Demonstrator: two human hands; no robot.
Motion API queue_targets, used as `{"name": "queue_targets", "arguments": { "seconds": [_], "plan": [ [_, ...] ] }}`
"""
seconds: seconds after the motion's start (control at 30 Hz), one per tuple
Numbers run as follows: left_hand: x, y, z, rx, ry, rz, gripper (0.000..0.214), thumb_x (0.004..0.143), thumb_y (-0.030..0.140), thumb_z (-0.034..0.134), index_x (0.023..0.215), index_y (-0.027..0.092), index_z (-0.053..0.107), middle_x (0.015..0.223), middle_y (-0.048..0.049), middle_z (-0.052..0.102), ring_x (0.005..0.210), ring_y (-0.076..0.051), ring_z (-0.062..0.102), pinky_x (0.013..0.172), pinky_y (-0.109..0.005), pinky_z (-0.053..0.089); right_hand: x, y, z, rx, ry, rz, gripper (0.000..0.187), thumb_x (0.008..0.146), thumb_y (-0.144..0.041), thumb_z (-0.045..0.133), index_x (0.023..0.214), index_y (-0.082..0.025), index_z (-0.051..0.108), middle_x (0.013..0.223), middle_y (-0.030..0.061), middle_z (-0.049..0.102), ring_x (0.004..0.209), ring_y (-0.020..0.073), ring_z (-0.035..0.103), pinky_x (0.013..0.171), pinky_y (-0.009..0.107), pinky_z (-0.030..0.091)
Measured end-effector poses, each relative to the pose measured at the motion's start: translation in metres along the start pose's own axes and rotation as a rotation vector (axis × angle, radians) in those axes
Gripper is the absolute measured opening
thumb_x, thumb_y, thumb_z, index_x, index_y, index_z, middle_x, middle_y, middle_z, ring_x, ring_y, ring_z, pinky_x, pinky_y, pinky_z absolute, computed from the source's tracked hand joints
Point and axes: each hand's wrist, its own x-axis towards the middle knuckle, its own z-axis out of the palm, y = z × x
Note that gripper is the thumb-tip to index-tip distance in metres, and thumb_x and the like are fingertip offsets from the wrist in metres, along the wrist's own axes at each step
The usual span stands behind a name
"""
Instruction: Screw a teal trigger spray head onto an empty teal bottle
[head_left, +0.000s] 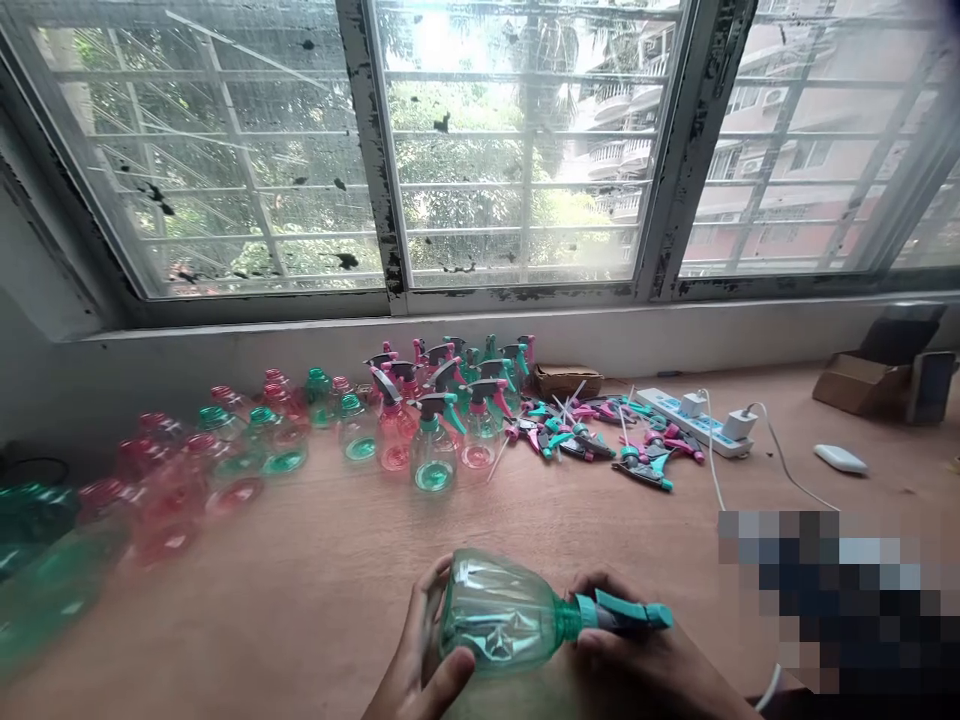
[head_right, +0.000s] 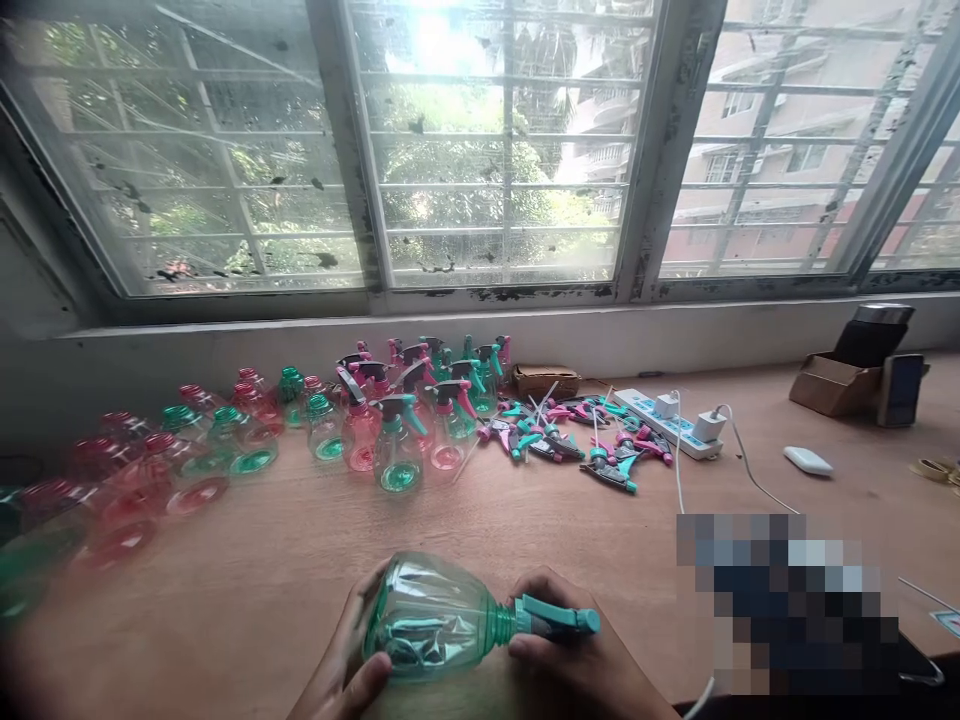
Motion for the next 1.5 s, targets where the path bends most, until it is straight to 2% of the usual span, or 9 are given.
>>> {"name": "queue_targets", "arguments": {
  "seconds": [0.23, 0.43, 0.6, 0.73, 0.83, 0.93, 1.07, 1.33, 1.5],
  "plan": [
    [-0.003, -0.011, -0.006, 0.129, -0.177, -0.028, 0.104, 0.082, 0.062, 0.068, 0.157, 0.018, 0.010, 0.165, -0.0180, 0.031, 0.152, -0.033, 0.031, 0.126, -0.045, 0.025, -0.003, 0.008, -0.003, 0.093, 0.142, 0.042, 0.036, 0.071, -0.047, 0.087, 0.091, -0.020, 0.075, 0.065, -0.0014, 0.071, 0.063, 0.0160, 0.059, 0.062, 0.027, 0.043],
    [-0.004, -0.022, -0.015, 0.291, -0.229, 0.030, 0.094, 0.088, 0.039, 0.070, 0.160, 0.032, 0.009, 0.171, -0.0010, 0.019, 0.158, -0.026, 0.008, 0.129, -0.041, 0.002, -0.003, 0.008, -0.004, 0.126, 0.216, 0.071, 0.040, 0.063, -0.045, 0.092, 0.090, -0.019, 0.077, 0.064, -0.0018, 0.069, 0.060, 0.0138, 0.056, 0.058, 0.026, 0.040],
    [-0.001, -0.025, -0.012, 0.278, -0.210, 0.067, 0.098, 0.088, 0.037, 0.071, 0.159, 0.036, 0.004, 0.170, -0.0002, 0.024, 0.157, -0.026, 0.016, 0.129, -0.040, 0.011, -0.002, 0.009, -0.003, 0.128, 0.244, 0.070, 0.043, 0.067, -0.048, 0.089, 0.094, -0.018, 0.074, 0.059, -0.0020, 0.069, 0.056, 0.0140, 0.057, 0.056, 0.026, 0.041],
    [0.000, -0.028, -0.014, 0.258, -0.202, -0.014, 0.115, 0.083, 0.047, 0.075, 0.160, 0.020, -0.006, 0.171, -0.0112, 0.014, 0.157, -0.030, 0.012, 0.128, -0.044, 0.017, -0.002, 0.011, -0.003, 0.111, 0.263, 0.070, 0.043, 0.065, -0.051, 0.089, 0.090, -0.021, 0.071, 0.057, -0.0045, 0.066, 0.054, 0.0149, 0.057, 0.054, 0.027, 0.043],
    [0.002, -0.032, -0.017, 0.235, -0.187, -0.027, 0.109, 0.082, 0.048, 0.076, 0.160, 0.012, 0.009, 0.169, -0.0163, 0.020, 0.156, -0.031, 0.020, 0.128, -0.042, 0.017, -0.002, 0.009, -0.002, 0.071, 0.269, 0.048, 0.046, 0.056, -0.048, 0.094, 0.087, -0.021, 0.074, 0.068, -0.0021, 0.071, 0.063, 0.0176, 0.061, 0.061, 0.029, 0.047],
    [0.005, -0.036, -0.017, 0.192, -0.183, 0.035, 0.104, 0.080, 0.046, 0.079, 0.159, 0.023, 0.017, 0.168, -0.0103, 0.027, 0.154, -0.031, 0.025, 0.126, -0.039, 0.025, -0.001, 0.005, 0.000, 0.074, 0.248, 0.007, 0.043, 0.055, -0.045, 0.095, 0.085, -0.020, 0.077, 0.078, 0.0015, 0.075, 0.074, 0.0221, 0.065, 0.070, 0.033, 0.049],
    [0.005, -0.034, -0.012, 0.147, -0.206, 0.061, 0.095, 0.088, 0.046, 0.071, 0.159, 0.037, 0.008, 0.169, -0.0023, 0.025, 0.155, -0.030, 0.022, 0.122, -0.036, 0.033, -0.001, 0.003, 0.003, 0.062, 0.281, 0.001, 0.039, 0.061, -0.048, 0.091, 0.084, -0.021, 0.075, 0.068, -0.0010, 0.069, 0.074, 0.0235, 0.065, 0.073, 0.036, 0.049],
    [0.001, -0.027, -0.012, 0.121, -0.240, 0.024, 0.116, 0.078, 0.052, 0.078, 0.160, 0.016, 0.004, 0.167, -0.0181, 0.026, 0.155, -0.035, 0.021, 0.127, -0.045, 0.021, -0.004, 0.012, -0.002, 0.044, 0.206, 0.006, 0.043, 0.058, -0.047, 0.093, 0.087, -0.021, 0.075, 0.072, -0.0002, 0.071, 0.064, 0.0175, 0.059, 0.062, 0.031, 0.043],
    [0.005, -0.031, -0.012, 0.125, -0.262, 0.055, 0.106, 0.080, 0.055, 0.075, 0.160, 0.020, 0.015, 0.164, -0.0168, 0.034, 0.154, -0.037, 0.016, 0.124, -0.053, 0.026, -0.004, 0.012, -0.002, 0.055, 0.182, 0.014, 0.042, 0.061, -0.049, 0.091, 0.085, -0.020, 0.072, 0.062, -0.0026, 0.066, 0.055, 0.0163, 0.058, 0.057, 0.030, 0.043]
  ]
}}
